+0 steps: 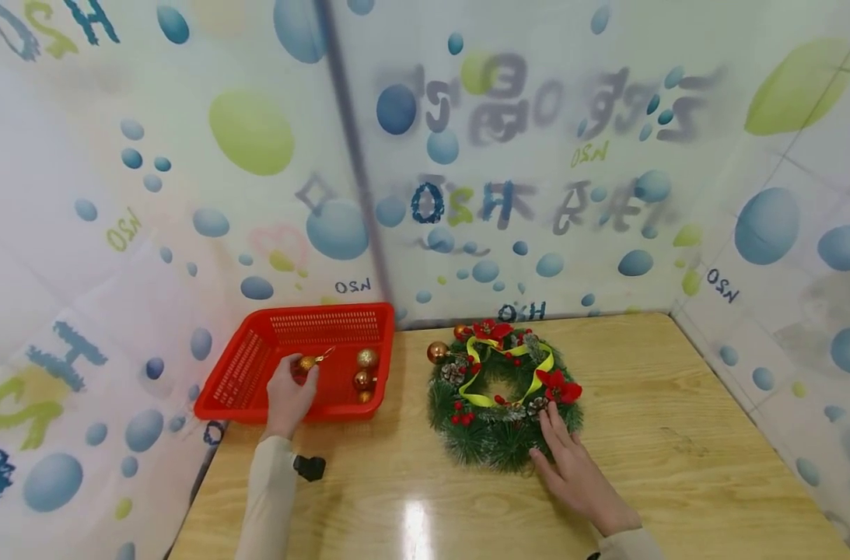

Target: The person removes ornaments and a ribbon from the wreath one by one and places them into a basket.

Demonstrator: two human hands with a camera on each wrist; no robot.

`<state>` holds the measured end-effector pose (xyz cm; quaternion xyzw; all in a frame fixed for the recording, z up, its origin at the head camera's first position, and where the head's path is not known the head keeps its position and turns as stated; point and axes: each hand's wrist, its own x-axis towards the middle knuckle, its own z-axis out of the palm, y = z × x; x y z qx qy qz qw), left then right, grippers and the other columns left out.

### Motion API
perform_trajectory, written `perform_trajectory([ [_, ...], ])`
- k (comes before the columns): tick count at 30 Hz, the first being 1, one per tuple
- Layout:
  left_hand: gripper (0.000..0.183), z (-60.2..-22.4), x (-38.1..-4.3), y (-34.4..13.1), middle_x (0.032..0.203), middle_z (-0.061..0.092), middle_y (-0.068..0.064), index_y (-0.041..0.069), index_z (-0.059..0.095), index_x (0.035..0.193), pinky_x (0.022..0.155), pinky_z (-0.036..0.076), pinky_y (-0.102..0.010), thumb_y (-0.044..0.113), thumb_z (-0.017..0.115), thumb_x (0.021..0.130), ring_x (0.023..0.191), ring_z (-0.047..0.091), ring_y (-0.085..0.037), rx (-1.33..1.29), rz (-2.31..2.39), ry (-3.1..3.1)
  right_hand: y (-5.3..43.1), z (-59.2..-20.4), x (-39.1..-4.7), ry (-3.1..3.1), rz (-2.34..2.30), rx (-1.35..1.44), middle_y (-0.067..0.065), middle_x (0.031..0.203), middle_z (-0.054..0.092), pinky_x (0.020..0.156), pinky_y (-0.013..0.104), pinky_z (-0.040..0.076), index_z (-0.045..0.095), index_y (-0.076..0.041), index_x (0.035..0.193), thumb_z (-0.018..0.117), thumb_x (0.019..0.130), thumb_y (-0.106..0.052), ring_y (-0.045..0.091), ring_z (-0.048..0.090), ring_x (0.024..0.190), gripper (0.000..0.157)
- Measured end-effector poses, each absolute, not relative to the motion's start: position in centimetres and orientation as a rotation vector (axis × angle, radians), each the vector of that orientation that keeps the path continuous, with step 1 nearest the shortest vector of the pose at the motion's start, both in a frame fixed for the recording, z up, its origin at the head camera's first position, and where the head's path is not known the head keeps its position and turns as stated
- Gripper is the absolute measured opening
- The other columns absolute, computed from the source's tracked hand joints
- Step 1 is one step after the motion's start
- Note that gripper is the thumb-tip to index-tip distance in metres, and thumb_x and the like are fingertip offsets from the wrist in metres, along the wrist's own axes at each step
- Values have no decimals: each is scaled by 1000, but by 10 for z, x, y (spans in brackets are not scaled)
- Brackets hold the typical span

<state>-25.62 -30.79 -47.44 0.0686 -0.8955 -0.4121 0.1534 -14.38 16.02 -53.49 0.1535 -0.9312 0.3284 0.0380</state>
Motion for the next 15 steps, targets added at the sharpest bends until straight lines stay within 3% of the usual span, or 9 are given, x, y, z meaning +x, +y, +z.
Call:
perform_trajectory([
  [6, 51, -474, -249, -309, 144, 46, -28, -4, 41, 145, 111, 42, -60, 20, 57, 103, 132, 45, -45, 261, -1197, -2614, 159, -538, -144, -2851, 1004, 485, 31, 165, 11, 109, 77, 30, 25, 9, 156, 53, 106, -28, 49, 30, 146, 68],
  [15, 44, -469, -238, -267, 143, 53, -24, -1, 49, 141, 110, 46, -57, 15, 60, 102, 132, 52, -41, 57, -1230, -2611, 160, -537, -145, -2856, 1006, 488, 30, 166, 8, 109, 75, 31, 22, 9, 157, 54, 106, -28, 50, 29, 146, 70],
])
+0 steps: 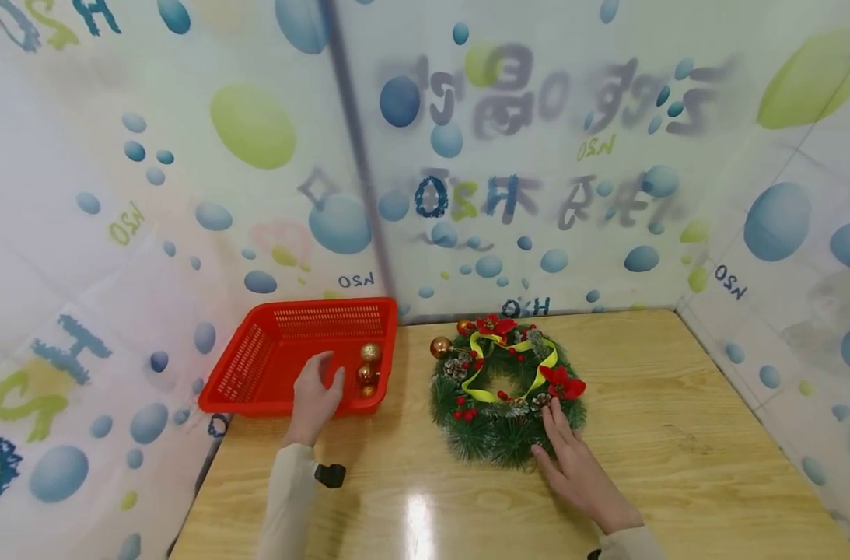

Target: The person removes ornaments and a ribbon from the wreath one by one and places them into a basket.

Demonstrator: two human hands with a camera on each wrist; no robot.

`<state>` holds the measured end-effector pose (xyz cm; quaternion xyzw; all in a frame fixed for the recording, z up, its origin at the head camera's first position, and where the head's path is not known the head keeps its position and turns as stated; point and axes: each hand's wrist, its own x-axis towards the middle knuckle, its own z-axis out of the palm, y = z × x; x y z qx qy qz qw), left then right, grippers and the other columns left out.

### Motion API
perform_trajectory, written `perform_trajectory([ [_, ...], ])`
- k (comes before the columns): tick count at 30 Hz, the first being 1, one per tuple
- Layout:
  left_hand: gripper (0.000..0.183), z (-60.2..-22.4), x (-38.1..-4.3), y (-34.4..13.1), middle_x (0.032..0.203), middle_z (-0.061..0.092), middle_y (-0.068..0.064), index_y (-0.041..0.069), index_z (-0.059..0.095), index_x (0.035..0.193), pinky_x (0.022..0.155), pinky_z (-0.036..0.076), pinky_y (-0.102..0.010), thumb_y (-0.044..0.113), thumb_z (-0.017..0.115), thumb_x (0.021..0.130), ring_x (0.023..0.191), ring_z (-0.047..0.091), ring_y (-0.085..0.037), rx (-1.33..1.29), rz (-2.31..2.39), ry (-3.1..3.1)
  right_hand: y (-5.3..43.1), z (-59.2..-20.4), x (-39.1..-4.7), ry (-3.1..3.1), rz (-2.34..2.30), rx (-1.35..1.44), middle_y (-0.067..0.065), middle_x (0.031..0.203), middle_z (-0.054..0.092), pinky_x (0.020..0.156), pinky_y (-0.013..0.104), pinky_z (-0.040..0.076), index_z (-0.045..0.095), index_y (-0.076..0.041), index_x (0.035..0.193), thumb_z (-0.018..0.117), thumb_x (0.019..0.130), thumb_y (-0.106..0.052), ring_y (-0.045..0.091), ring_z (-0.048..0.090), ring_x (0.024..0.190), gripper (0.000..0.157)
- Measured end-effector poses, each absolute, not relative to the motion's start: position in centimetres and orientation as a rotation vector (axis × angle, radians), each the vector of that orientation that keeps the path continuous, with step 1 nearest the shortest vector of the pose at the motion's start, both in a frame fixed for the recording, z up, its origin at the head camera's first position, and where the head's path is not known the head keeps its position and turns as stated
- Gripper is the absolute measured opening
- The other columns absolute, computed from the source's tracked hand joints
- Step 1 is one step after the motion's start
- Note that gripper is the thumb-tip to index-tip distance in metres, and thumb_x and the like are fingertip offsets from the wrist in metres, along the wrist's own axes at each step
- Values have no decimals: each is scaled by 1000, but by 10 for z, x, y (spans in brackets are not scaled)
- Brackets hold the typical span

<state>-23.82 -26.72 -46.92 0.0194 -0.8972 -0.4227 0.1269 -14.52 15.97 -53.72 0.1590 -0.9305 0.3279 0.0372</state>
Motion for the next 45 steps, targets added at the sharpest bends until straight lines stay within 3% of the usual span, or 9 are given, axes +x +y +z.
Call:
perform_trajectory([
  [6, 39, -474, -233, -218, 128, 63, -25, -6, 58, 131, 98, 55, -55, 3, 68, 95, 117, 63, -40, -217, -1190, -2474, 162, -537, -145, -2856, 1009, 491, 30, 166, 8, 109, 75, 31, 23, 9, 156, 54, 106, -27, 50, 28, 147, 69],
  [10, 36, -479, -230, -189, 126, 64, -25, -7, 59, 129, 97, 56, -53, 0, 67, 94, 117, 63, -40, -357, -1197, -2431, 163, -537, -145, -2852, 1021, 494, 31, 166, 8, 109, 75, 32, 23, 10, 156, 55, 106, -26, 50, 28, 147, 70],
  [16, 37, -488, -222, -159, 130, 63, -21, -2, 59, 132, 101, 54, -50, 5, 65, 97, 121, 61, -40, -369, -1287, -2512, 162, -537, -144, -2851, 1028, 497, 30, 166, 8, 110, 75, 31, 22, 9, 156, 54, 106, -28, 49, 27, 148, 70],
  [23, 35, -511, -212, -139, 129, 63, -26, -8, 59, 130, 98, 55, -52, 0, 64, 96, 118, 62, -41, -450, -1298, -2559, 163, -540, -144, -2836, 1020, 493, 31, 166, 8, 110, 74, 32, 23, 10, 156, 55, 105, -25, 50, 27, 148, 70],
  [31, 44, -531, -202, -124, 134, 61, -27, -7, 54, 139, 96, 56, -53, 2, 62, 96, 113, 64, -41, -482, -1290, -2627, 163, -541, -144, -2802, 1003, 525, 33, 165, 9, 110, 74, 32, 24, 11, 155, 56, 105, -25, 52, 27, 147, 70],
  [45, 46, -542, -204, -121, 147, 52, -25, -4, 50, 144, 115, 42, -53, 2, 56, 99, 137, 50, -40, -415, -1345, -2610, 152, -530, -120, -2810, 989, 520, 38, 161, 14, 110, 74, 31, 30, 13, 152, 60, 102, -21, 57, 25, 145, 68],
])
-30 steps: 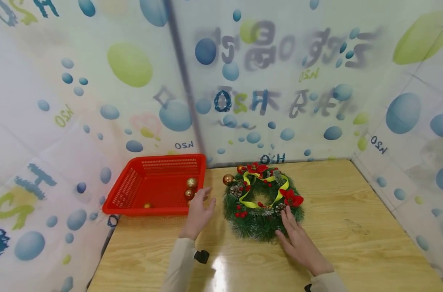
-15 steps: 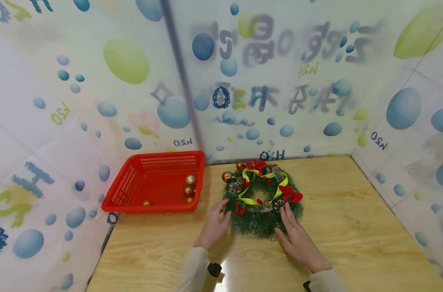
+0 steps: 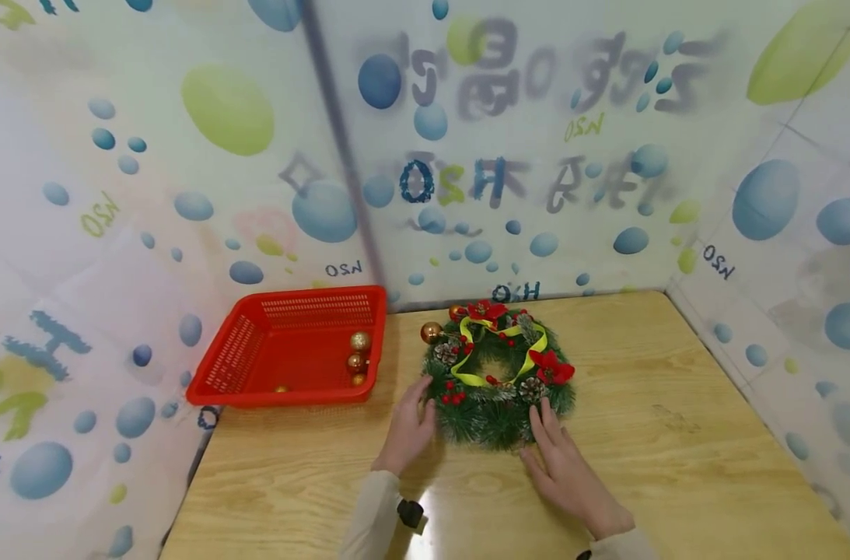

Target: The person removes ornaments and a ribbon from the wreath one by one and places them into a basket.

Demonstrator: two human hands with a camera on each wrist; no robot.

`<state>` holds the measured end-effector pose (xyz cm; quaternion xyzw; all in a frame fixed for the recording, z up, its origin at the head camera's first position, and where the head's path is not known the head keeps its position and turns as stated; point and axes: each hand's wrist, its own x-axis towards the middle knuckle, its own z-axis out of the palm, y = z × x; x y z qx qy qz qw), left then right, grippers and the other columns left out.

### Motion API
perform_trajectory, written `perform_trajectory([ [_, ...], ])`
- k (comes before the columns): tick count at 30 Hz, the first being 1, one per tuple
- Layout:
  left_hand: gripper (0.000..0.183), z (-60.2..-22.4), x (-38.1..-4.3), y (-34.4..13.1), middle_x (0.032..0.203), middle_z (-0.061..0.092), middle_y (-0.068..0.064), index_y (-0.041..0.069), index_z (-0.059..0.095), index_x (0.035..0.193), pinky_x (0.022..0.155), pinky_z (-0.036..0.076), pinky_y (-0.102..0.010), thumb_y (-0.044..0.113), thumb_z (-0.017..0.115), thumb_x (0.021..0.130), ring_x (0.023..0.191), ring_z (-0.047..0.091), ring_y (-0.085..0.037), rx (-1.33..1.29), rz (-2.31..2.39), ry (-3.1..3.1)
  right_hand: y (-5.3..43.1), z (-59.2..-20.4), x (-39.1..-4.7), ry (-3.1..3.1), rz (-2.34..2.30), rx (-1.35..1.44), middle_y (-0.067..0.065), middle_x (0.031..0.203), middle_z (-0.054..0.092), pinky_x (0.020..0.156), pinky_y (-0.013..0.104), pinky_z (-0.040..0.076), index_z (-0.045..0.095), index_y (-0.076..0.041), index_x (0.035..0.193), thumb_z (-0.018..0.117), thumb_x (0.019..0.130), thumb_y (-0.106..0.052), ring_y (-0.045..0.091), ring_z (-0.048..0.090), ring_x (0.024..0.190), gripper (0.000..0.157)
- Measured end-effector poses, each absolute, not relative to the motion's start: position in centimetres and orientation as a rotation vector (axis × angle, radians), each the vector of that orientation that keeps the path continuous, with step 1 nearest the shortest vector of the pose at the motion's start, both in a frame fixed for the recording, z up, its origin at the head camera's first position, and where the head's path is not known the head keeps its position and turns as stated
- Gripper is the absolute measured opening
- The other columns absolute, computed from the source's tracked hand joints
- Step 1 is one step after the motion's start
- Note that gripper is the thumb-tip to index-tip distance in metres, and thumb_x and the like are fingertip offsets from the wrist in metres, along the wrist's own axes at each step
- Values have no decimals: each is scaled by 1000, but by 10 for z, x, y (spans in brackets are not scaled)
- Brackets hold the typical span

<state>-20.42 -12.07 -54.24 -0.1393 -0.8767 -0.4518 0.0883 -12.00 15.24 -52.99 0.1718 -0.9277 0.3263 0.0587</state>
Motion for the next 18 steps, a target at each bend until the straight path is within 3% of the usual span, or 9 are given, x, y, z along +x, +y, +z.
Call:
perform_trajectory([
  [9, 46, -548, -204, -123, 148, 50, -28, -8, 51, 142, 114, 42, -55, -7, 50, 96, 137, 49, -44, -469, -1245, -2604, 131, -533, -110, -2882, 1027, 489, 40, 161, 11, 114, 74, 26, 24, 15, 154, 57, 104, -29, 58, 20, 146, 73],
  [18, 51, -551, -193, -121, 150, 49, -26, -9, 51, 142, 115, 41, -49, -11, 50, 91, 138, 48, -42, -534, -1177, -2672, 134, -543, -116, -2901, 1051, 417, 40, 161, 7, 117, 72, 21, 20, 17, 153, 55, 105, -27, 59, 13, 148, 74],
])
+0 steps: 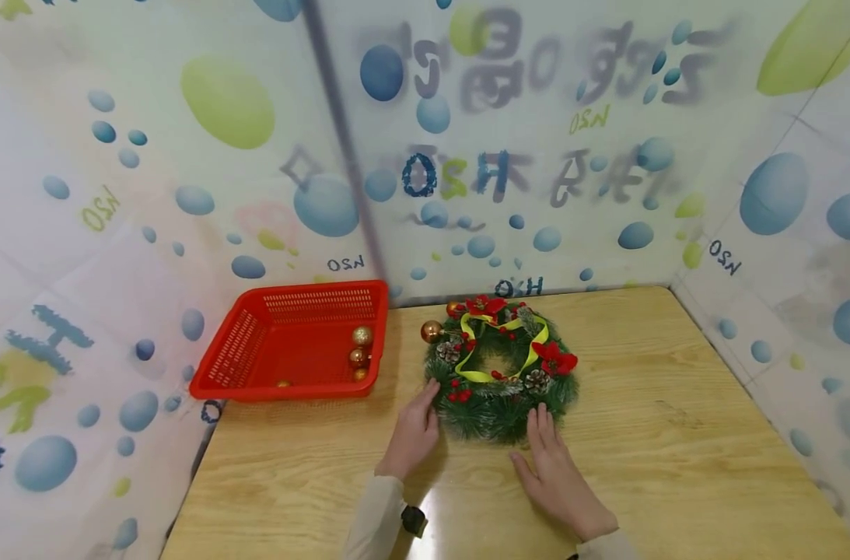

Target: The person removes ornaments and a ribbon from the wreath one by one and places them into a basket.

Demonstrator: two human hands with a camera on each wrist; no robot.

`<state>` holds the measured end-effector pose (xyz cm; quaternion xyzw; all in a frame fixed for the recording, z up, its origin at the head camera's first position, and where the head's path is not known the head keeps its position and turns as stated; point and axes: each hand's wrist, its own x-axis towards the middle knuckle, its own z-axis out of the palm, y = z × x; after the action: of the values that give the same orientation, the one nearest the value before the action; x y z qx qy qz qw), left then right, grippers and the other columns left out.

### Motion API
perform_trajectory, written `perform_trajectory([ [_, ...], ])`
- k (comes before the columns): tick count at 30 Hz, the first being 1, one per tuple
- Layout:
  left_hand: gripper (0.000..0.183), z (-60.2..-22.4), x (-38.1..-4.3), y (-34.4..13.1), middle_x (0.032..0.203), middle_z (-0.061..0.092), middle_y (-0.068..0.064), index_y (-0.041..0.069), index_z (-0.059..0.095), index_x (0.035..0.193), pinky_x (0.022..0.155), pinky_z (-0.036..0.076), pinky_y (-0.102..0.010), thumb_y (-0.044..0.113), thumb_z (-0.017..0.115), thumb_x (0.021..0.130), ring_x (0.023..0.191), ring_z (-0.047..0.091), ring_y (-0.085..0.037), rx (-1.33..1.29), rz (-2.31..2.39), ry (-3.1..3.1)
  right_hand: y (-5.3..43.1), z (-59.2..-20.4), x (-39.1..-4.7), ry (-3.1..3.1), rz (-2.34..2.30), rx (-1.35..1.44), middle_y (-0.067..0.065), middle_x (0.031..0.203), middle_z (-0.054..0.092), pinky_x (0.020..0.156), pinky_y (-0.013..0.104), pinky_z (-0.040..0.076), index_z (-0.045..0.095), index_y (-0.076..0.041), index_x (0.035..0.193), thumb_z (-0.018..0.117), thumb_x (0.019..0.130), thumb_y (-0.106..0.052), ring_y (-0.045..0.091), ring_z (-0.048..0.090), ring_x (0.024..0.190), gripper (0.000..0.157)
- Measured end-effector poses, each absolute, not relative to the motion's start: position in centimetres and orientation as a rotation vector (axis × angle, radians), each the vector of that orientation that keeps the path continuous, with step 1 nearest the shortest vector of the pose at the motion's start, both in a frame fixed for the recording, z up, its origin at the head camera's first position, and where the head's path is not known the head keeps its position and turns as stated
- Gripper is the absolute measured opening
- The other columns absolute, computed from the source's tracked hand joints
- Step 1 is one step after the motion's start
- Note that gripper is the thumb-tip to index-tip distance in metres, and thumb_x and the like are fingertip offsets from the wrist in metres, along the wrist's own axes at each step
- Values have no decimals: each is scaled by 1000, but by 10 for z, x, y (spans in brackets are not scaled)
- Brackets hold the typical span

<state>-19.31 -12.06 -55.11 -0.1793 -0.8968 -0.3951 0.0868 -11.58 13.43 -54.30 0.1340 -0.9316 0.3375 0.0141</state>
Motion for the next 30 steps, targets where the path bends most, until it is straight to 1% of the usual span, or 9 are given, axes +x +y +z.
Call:
perform_trajectory([
  [7, 54, -547, -177, -119, 153, 45, -25, -8, 48, 145, 114, 42, -49, -9, 53, 92, 141, 46, -40, -562, -1074, -2755, 144, -541, -124, -2917, 1130, 410, 36, 164, 2, 118, 72, 18, 16, 15, 155, 50, 107, -30, 56, 8, 150, 74],
  [14, 55, -542, -160, -113, 154, 44, -26, -10, 47, 145, 113, 42, -52, -7, 53, 91, 141, 45, -44, -592, -1002, -2812, 154, -541, -133, -2940, 1182, 377, 36, 164, -1, 117, 72, 17, 14, 14, 155, 44, 109, -36, 56, 6, 150, 74],
  [22, 53, -542, -147, -102, 150, 49, -27, -11, 51, 142, 110, 47, -50, -5, 57, 89, 137, 50, -42, -635, -884, -2800, 167, -541, -144, -2963, 1186, 351, 35, 164, -3, 118, 72, 16, 12, 15, 155, 40, 110, -39, 57, 6, 150, 76],
  [30, 54, -541, -136, -92, 150, 50, -26, -10, 52, 141, 110, 48, -48, -3, 59, 88, 137, 52, -40, -636, -810, -2830, 177, -540, -155, -2986, 1218, 328, 34, 164, -5, 117, 73, 16, 9, 12, 157, 38, 110, -41, 57, 5, 150, 77],
])
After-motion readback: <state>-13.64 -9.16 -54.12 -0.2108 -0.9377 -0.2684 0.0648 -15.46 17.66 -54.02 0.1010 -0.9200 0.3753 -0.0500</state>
